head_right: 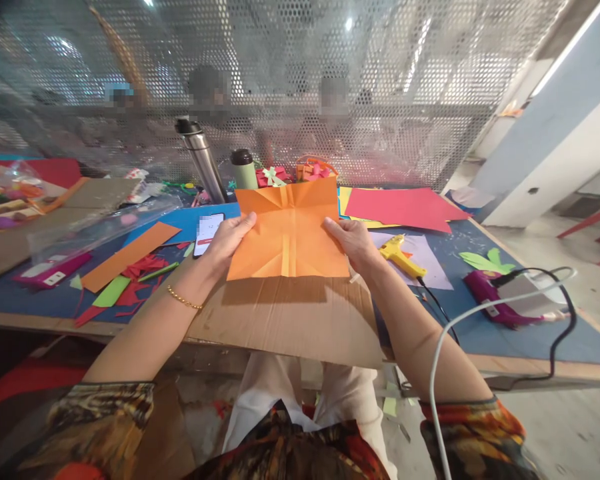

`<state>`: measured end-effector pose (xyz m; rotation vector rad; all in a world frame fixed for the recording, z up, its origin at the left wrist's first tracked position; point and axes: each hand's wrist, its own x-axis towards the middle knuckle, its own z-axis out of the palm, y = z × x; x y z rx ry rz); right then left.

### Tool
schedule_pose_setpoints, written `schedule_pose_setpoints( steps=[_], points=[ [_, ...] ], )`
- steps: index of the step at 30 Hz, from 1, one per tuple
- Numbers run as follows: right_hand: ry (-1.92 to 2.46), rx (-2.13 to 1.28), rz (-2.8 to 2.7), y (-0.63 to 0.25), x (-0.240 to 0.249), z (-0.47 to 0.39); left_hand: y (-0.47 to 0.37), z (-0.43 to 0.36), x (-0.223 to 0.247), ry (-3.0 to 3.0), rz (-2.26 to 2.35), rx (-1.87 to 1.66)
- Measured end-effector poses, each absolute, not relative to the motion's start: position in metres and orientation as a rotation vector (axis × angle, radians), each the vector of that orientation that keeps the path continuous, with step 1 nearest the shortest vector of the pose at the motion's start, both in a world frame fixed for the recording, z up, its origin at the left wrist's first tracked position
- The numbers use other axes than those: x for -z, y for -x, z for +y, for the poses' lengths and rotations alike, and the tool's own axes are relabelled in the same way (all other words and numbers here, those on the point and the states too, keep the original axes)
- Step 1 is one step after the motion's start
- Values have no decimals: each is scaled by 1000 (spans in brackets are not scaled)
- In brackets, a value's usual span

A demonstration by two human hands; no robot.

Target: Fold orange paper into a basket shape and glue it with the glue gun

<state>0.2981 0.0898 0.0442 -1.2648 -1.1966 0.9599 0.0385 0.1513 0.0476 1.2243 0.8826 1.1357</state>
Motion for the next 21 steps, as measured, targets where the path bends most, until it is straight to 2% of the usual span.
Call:
schedule_pose_setpoints(
  steps=[14,21],
  points=[
    [1229,-837,-1103,-296,-34,101,-38,155,-48,-1192,759,-912],
    [1222,-873,-1109,-301,-27,105,-33,165,-43,-1156,810,-946]
  ],
)
